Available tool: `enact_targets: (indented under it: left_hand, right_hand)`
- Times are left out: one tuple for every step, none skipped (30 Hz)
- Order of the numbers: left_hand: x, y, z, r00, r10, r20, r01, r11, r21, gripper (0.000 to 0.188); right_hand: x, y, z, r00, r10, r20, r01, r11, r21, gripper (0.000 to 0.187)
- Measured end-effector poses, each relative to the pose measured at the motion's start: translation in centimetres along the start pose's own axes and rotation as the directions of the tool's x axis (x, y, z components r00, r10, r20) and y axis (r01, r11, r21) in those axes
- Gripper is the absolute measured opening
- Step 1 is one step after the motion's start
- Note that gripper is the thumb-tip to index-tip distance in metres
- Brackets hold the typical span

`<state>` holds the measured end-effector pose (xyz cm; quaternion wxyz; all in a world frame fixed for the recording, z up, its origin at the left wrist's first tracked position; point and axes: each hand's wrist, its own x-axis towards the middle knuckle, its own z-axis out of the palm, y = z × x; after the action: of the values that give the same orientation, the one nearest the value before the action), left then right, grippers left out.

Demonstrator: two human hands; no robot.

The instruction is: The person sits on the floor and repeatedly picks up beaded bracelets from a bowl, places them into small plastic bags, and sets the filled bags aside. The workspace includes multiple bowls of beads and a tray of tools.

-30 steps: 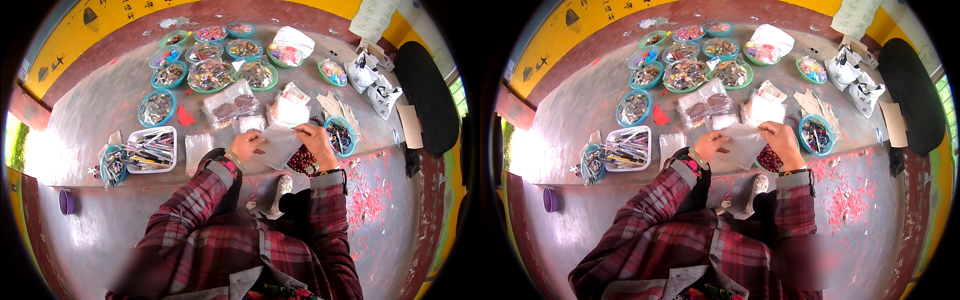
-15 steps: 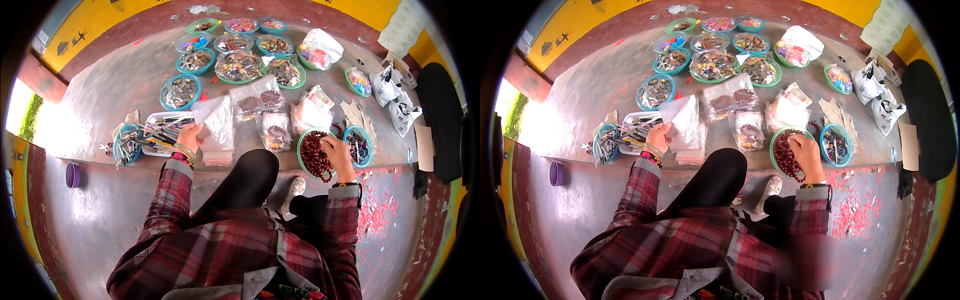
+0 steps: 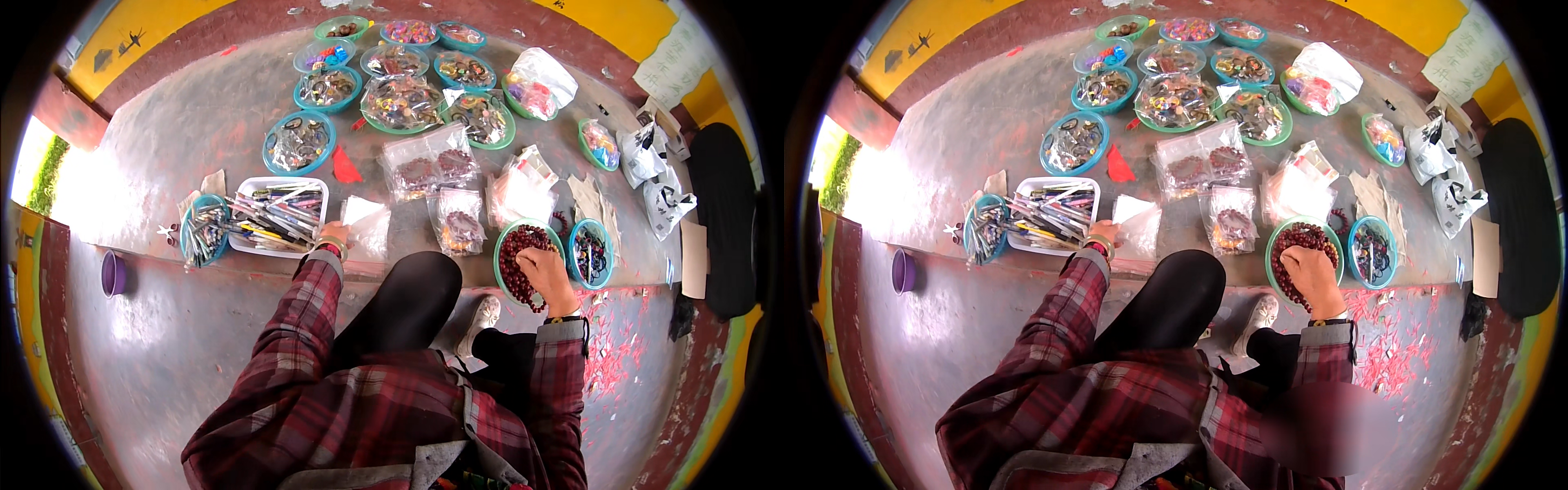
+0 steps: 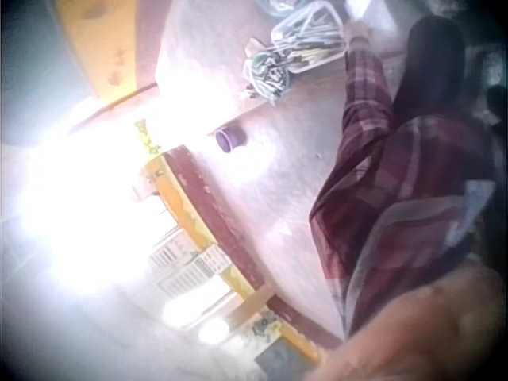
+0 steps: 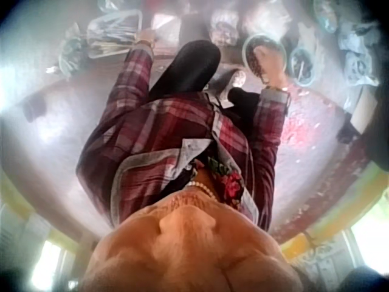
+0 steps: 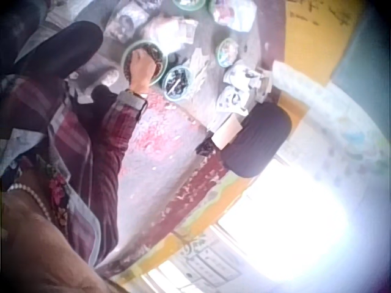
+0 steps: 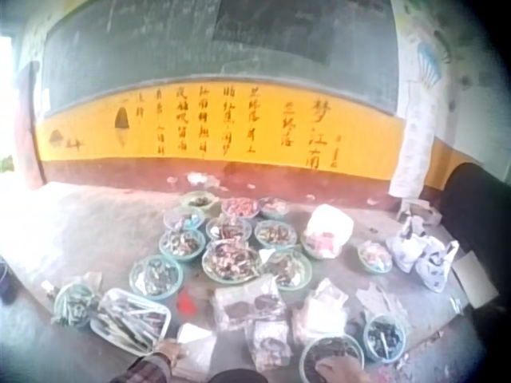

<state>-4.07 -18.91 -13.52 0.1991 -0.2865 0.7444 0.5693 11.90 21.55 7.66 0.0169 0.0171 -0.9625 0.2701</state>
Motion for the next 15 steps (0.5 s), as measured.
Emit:
enact_targets:
  left_hand:
    - [-0.2, 0.4, 0.3, 1.0, -0.002, -0.015, 0.003, 0.997, 0.077, 0.027]
    - [-0.5, 0.9, 0.2, 0.999, 0.0, -0.037, 0.006, 0.988, 0.152, 0.028]
    - [0.1, 0.6, 0.2, 0.999, 0.015, -0.049, -0.004, 0.975, 0.22, 0.026]
    - [1.2, -0.1, 0.3, 0.998, 0.031, -0.059, -0.013, 0.958, 0.288, 0.025]
    - [2.3, -1.0, 0.3, 0.996, 0.05, -0.069, -0.022, 0.936, 0.352, 0.024]
    - [4.1, -2.5, -0.2, 0.99, 0.099, -0.098, -0.052, 0.916, 0.397, 0.024]
    - [6.2, -4.4, -1.2, 0.979, 0.15, -0.137, -0.075, 0.894, 0.441, 0.023]
    - [6.1, -4.4, -0.9, 0.972, 0.188, -0.142, -0.096, 0.866, 0.49, 0.025]
    - [5.9, -4.3, -0.7, 0.963, 0.225, -0.15, -0.112, 0.836, 0.536, 0.026]
    - [5.5, -4.6, -0.4, 0.955, 0.251, -0.157, -0.117, 0.806, 0.58, 0.03]
    - [4.2, -4.0, 0.4, 0.949, 0.279, -0.148, -0.129, 0.771, 0.624, 0.034]
    - [2.8, -3.3, 0.9, 0.946, 0.288, -0.149, -0.126, 0.75, 0.649, 0.038]
    - [1.2, -2.6, 1.4, 0.943, 0.298, -0.149, -0.123, 0.726, 0.677, 0.042]
    - [-0.2, -2.1, 1.6, 0.939, 0.308, -0.154, -0.116, 0.703, 0.702, 0.046]
    - [-1.3, -1.8, 1.8, 0.932, 0.333, -0.145, -0.137, 0.692, 0.709, 0.048]
  right_hand:
    - [0.0, 0.0, 0.1, 1.0, 0.0, 0.008, 0.0, 1.0, -0.001, 0.019]
    - [0.0, -0.1, 0.1, 1.0, -0.006, 0.017, 0.006, 1.0, 0.002, 0.019]
    - [0.1, -0.2, 0.1, 0.999, -0.013, 0.034, 0.013, 1.0, 0.003, 0.019]
    - [0.1, -0.4, 0.1, 0.999, -0.018, 0.051, 0.018, 1.0, 0.004, 0.019]
    - [0.1, -0.5, 0.0, 0.997, -0.026, 0.067, 0.026, 1.0, 0.004, 0.019]
    - [0.4, -0.6, 0.2, 0.997, -0.047, 0.068, 0.047, 0.999, 0.002, 0.019]
    - [0.8, -0.9, 0.5, 0.995, -0.077, 0.07, 0.077, 0.997, 0.005, 0.02]
    - [0.7, -0.7, 0.6, 0.994, -0.081, 0.068, 0.081, 0.997, -0.004, 0.02]
    - [0.6, -0.6, 0.7, 0.994, -0.087, 0.073, 0.088, 0.996, -0.011, 0.02]
    - [0.5, -0.6, 0.7, 0.992, -0.095, 0.079, 0.096, 0.995, -0.017, 0.019]
    - [0.3, -0.3, 0.6, 0.993, -0.09, 0.081, 0.093, 0.995, -0.029, 0.019]
    - [0.1, 0.1, 0.8, 0.989, -0.12, 0.081, 0.123, 0.992, -0.032, 0.019]
    - [-0.1, 0.8, 1.2, 0.986, -0.148, 0.08, 0.151, 0.988, -0.033, 0.019]
    - [-0.2, 1.2, 1.3, 0.98, -0.181, 0.08, 0.184, 0.982, -0.033, 0.018]
    - [-0.2, 0.9, 1.1, 0.973, -0.214, 0.087, 0.218, 0.975, -0.044, 0.018]
